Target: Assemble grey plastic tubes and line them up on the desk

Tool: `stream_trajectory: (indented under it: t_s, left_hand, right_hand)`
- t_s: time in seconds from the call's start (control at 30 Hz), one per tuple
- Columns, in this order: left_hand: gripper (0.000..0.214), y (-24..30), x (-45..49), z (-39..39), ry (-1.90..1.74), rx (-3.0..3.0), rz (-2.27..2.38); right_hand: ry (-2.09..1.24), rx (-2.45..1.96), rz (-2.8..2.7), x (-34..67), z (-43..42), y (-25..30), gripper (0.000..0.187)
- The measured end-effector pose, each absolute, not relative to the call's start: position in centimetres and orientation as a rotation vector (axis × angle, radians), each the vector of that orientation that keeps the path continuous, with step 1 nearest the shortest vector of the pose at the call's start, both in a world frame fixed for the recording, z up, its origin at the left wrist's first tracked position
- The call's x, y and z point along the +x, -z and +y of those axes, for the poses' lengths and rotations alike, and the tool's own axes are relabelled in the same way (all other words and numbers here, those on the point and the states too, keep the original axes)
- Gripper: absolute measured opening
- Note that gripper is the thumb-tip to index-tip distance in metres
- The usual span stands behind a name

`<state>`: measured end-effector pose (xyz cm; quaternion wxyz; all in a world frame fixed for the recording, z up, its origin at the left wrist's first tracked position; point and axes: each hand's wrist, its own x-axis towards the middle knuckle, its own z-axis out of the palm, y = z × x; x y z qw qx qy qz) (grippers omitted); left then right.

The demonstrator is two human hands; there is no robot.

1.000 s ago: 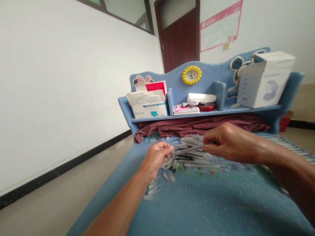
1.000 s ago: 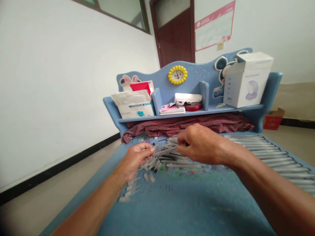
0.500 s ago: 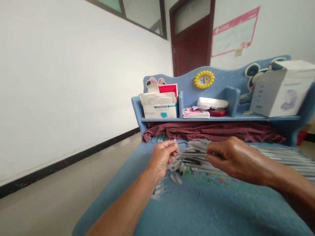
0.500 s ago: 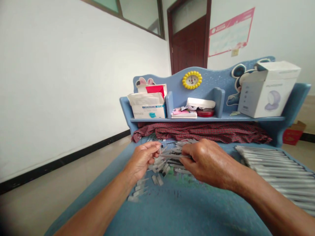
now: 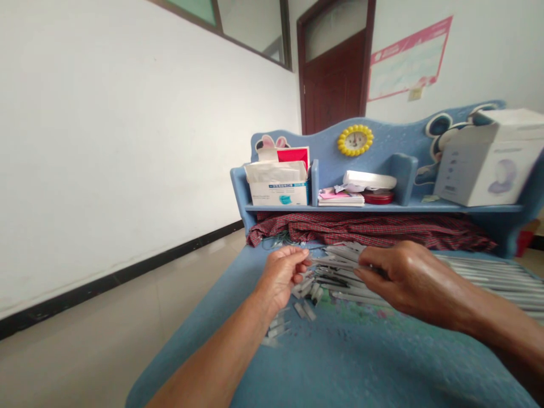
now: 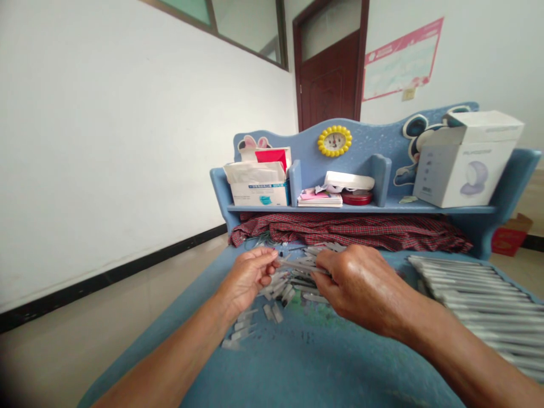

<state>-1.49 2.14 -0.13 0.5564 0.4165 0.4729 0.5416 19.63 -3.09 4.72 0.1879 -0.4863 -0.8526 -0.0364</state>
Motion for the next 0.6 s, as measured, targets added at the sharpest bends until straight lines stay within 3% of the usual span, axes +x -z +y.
stream_trajectory:
  t_s: [0.27, 0.6]
  left_hand:
    - [0.019, 0.1, -1.7, 2.3, -1.301, 0.967, 1.101]
    - [0.013, 0.0, -1.6, 2.3, -1.413, 0.880, 1.082]
  right_hand:
    - [0.589, -1.069, -2.435, 18.4, -3.4, -2.3, 0.018]
    - [0.757, -0.946, -2.377, 17.0, -3.7, -0.8, 0.020]
